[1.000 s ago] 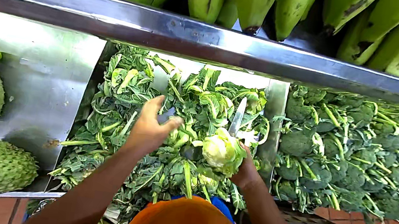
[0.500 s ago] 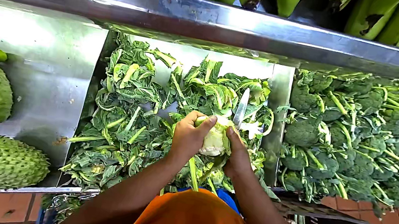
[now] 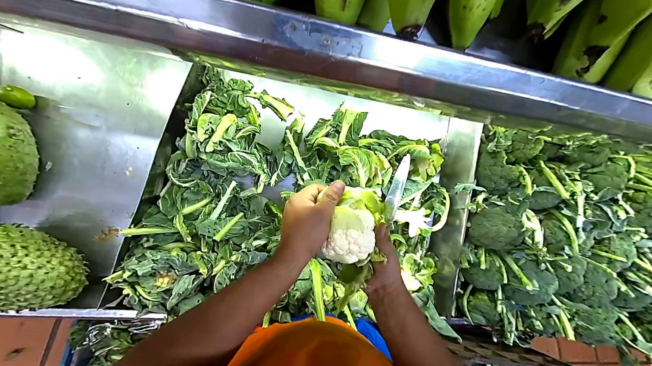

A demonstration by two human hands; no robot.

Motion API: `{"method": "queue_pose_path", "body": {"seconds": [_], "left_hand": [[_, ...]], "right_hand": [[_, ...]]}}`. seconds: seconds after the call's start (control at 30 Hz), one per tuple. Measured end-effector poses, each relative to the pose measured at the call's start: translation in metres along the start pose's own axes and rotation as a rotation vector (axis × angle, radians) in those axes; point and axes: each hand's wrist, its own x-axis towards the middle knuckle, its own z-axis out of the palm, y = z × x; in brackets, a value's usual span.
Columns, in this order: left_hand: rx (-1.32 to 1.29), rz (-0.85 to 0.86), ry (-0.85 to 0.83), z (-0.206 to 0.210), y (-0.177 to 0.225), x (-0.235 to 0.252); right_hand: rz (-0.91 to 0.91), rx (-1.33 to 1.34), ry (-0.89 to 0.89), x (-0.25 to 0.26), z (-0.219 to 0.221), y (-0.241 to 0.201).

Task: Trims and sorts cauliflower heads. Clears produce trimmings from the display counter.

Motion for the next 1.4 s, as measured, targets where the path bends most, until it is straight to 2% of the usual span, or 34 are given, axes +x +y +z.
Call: {"method": "queue_pose_path", "body": {"seconds": [0.07,0.17,0.3,0.4,0.47,0.57,0.63,0.7,0.8,0.83,0.97,1.03,1.17,1.2,1.3,1.4], "left_hand": [[-0.196,-0.078,0.006,0.004,-0.006,0.005],[-0.344,-0.199,0.021,0.012,-0.008,0.006],[-0.646,-0.483,-0.078,0.015,-0.012,0.004],[-0.714,-0.614,-0.170,0.015,-0.017,0.003],[-0.552,-0.547,-0.150,0.013,-0.015,0.006],[0.024,-0.160,-0.013,0.010,-0.011,0.007],[0.190,-0.064,-0.059,0.006,-0.005,0.005],[0.127,-0.122,-0.126,0.008,-0.003,0.008],[-0.282,-0.411,-0.210,0.016,-0.013,0.007],[-0.284,-0.465,-0.250,0.019,-0.021,0.005],[0.362,-0.509,-0.471,0.024,-0.025,0.002],[0.428,-0.436,-0.429,0.024,-0.028,0.006],[0.026,-0.177,-0.367,0.010,-0.062,0.017],[-0.105,-0.139,-0.395,0.008,-0.057,0.015],[-0.383,-0.140,-0.568,0.008,-0.035,-0.014],[-0.491,-0.165,-0.484,0.012,-0.038,-0.022]], "right_hand": [[-0.043,-0.020,-0.049,-0.002,-0.003,-0.002],[-0.085,0.026,-0.110,-0.003,-0.010,0.001],[-0.114,0.055,-0.258,-0.002,-0.016,-0.002],[-0.125,0.011,-0.282,-0.003,-0.018,-0.006],[-0.062,-0.043,-0.233,-0.008,-0.018,-0.009],[0.020,-0.038,-0.215,-0.014,-0.021,-0.008],[0.030,-0.058,-0.126,-0.018,-0.018,-0.004],[-0.025,-0.115,-0.105,-0.021,-0.016,-0.003],[-0.114,-0.201,-0.239,-0.017,-0.018,-0.003],[-0.137,-0.244,-0.286,-0.017,-0.015,-0.005],[-0.184,-0.326,-0.511,-0.028,0.010,-0.021],[-0.191,-0.336,-0.389,-0.029,0.015,-0.029],[-0.215,-0.343,0.018,-0.017,-0.004,-0.032],[-0.205,-0.368,0.082,-0.015,-0.007,-0.033],[-0.207,-0.530,0.143,-0.017,-0.003,-0.030],[-0.308,-0.816,0.158,-0.014,0.000,-0.029]]}}
